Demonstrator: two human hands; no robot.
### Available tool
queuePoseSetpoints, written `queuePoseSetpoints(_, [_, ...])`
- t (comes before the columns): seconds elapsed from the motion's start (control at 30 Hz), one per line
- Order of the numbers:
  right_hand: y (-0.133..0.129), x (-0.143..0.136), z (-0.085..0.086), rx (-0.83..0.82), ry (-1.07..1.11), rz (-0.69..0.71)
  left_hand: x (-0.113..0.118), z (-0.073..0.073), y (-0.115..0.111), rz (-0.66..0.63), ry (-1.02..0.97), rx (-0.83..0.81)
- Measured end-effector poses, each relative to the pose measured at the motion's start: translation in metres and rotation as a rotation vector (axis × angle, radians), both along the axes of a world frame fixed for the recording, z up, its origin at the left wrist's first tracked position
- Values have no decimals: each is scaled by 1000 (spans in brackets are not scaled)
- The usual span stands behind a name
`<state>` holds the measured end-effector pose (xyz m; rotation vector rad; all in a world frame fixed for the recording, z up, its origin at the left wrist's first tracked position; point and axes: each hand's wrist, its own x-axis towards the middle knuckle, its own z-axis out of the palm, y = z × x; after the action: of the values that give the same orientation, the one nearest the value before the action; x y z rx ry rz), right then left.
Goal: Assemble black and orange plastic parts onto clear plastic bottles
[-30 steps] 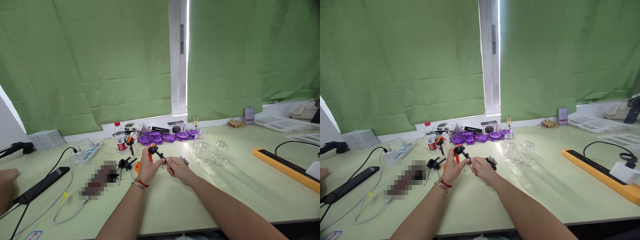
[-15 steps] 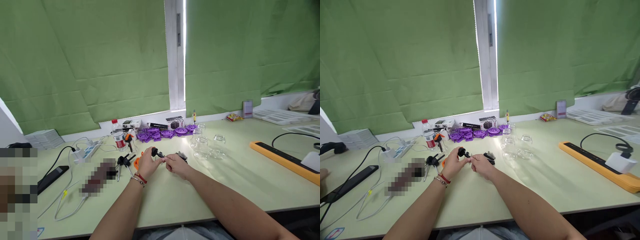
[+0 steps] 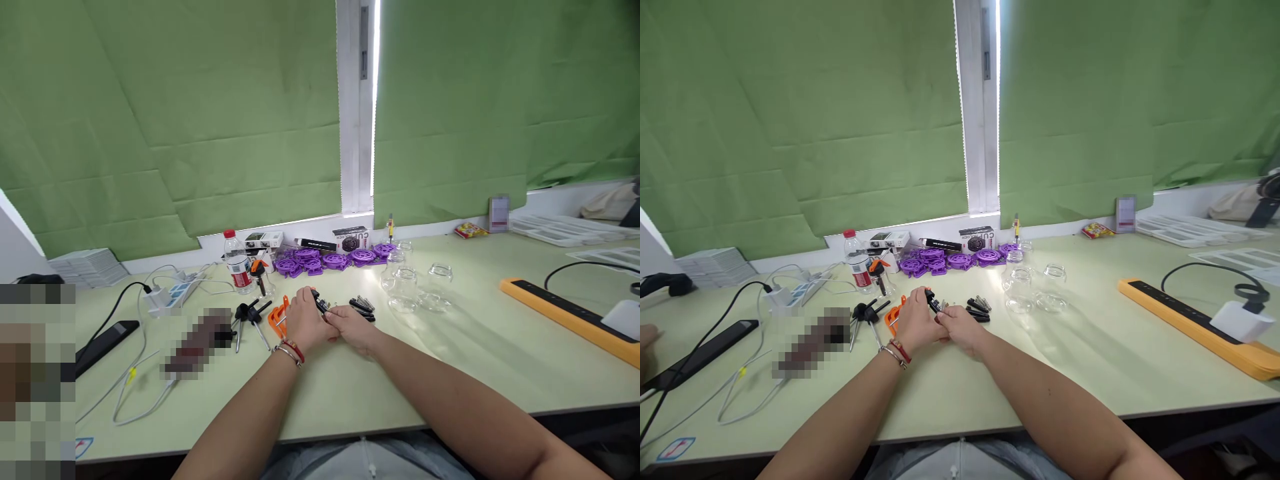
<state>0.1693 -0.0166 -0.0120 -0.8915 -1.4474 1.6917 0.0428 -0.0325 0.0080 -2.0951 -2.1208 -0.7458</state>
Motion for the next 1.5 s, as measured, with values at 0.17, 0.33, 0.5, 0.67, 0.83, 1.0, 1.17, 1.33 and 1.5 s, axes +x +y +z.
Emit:
queuePoseSetpoints(0.17, [-5, -2, 5, 14, -21, 15, 1, -1, 0, 31, 47, 11])
queuePoseSetpoints(0.33, [5, 4, 3, 143, -198, 23, 1, 4, -2, 28, 79, 40])
queuePoseSetpoints(0.5, [13, 10, 0, 313, -402, -134, 4, 4, 0, 20, 127, 46])
queuePoseSetpoints(0.67, [11, 10, 0, 607, -546, -157, 4, 3, 5, 33, 186, -17])
queuePoseSetpoints(0.83, [11, 13, 3, 701, -689, -243, 4, 5, 5, 40, 177, -98])
queuePoseSetpoints(1.0, [12, 13, 1, 727, -708, -176, 4, 5, 5, 54, 174, -131])
queuePoseSetpoints(1.17, [14, 12, 0, 770, -759, -131, 5, 3, 6, 31, 155, -113])
queuePoseSetpoints(1.33, [14, 13, 2, 777, -765, -112, 7, 4, 7, 61, 146, -153])
queuePoseSetpoints(1.5, [15, 14, 1, 775, -794, -132, 5, 3, 10, 37, 141, -183])
